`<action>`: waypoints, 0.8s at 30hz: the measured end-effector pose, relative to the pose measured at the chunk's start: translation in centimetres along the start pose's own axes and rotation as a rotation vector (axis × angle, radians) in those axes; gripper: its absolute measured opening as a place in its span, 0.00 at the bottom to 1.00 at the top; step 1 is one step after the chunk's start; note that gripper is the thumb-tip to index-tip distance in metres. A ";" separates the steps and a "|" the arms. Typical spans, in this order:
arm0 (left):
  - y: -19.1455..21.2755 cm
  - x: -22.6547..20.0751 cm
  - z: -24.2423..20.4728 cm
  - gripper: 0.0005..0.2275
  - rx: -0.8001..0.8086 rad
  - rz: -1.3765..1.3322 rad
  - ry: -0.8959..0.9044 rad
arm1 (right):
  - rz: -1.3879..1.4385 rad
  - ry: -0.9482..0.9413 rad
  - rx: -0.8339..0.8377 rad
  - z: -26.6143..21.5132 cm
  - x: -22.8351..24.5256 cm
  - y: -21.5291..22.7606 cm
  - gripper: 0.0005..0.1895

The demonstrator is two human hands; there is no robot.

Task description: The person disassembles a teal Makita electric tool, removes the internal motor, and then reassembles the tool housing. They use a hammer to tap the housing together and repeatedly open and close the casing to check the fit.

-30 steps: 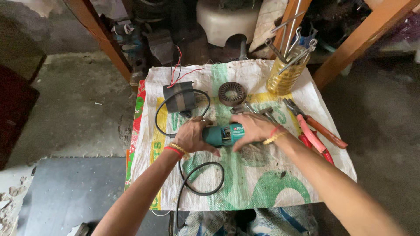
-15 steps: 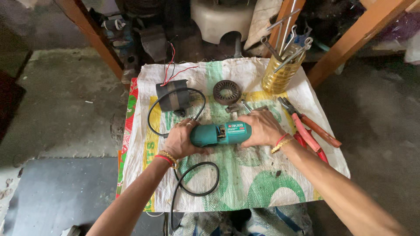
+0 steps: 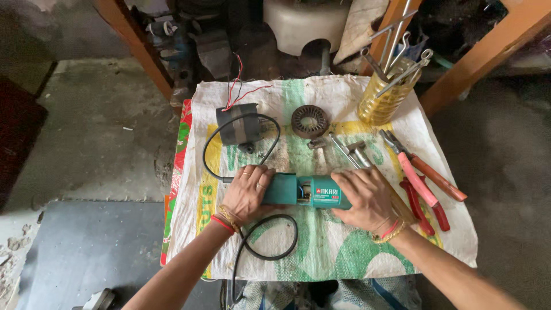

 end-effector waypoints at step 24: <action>-2.2 3.2 3.7 0.38 0.259 -0.297 0.445 | 0.216 -0.125 0.465 3.3 -4.5 -3.7 0.36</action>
Point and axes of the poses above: each hand's wrist, its own z-axis towards the middle knuckle, its own y-axis out of the back of the hand, x = y × z, the point moved 4 cm from there along z, towards the middle knuckle, and after that the axes turned 11 degrees about -z, right-handed, at the moved point
